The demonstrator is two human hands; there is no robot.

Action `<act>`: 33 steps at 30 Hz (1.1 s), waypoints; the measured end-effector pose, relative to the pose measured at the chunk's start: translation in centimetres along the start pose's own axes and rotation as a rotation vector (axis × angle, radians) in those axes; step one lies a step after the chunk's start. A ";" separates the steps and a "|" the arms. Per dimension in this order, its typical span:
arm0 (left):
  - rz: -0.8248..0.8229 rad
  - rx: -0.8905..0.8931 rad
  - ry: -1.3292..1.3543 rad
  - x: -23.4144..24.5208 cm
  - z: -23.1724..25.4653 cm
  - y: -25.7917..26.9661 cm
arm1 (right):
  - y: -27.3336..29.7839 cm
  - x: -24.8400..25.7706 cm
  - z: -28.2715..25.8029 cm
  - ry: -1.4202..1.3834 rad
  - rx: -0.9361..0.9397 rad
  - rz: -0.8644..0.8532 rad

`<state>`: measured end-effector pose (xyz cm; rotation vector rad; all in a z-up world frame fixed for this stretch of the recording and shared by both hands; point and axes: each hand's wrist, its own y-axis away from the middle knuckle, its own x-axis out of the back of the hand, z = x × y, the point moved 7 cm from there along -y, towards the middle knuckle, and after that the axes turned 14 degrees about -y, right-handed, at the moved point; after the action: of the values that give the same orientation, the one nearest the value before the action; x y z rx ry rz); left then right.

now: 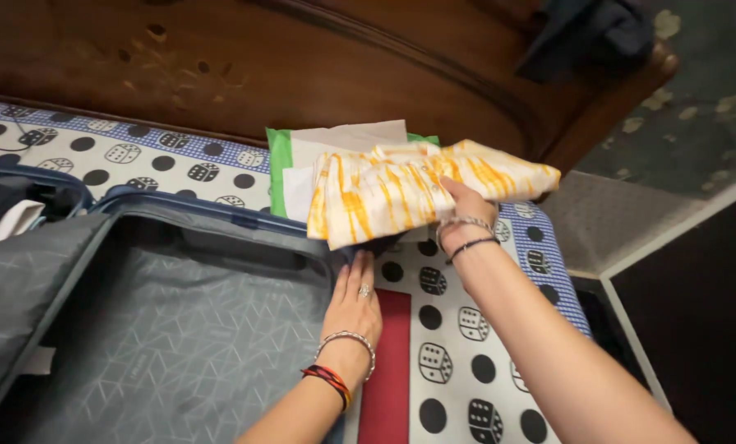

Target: The person folds a dark blue shirt and a white shirt by hand on a bed before placing them into a suitcase along with a yellow patterned shirt and a green plastic bag.

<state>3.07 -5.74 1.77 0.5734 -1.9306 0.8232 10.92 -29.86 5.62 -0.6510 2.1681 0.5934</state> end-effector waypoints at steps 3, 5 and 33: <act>-0.155 -0.180 -0.047 -0.2 2.0 0.9 | 2.7 2.4 -3.3 0.070 -0.021 -0.016; -0.243 -0.277 -0.118 -2.9 4.5 1.8 | 6.4 3.5 -5.6 0.159 -0.067 -0.027; -0.601 -0.682 0.125 9.3 13.9 12.7 | 17.4 40.2 -1.0 0.137 -0.394 -0.076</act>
<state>-17.86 -8.14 1.30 0.6033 -1.6421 -0.1798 -23.09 -27.54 -21.89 -1.0038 2.1561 0.9718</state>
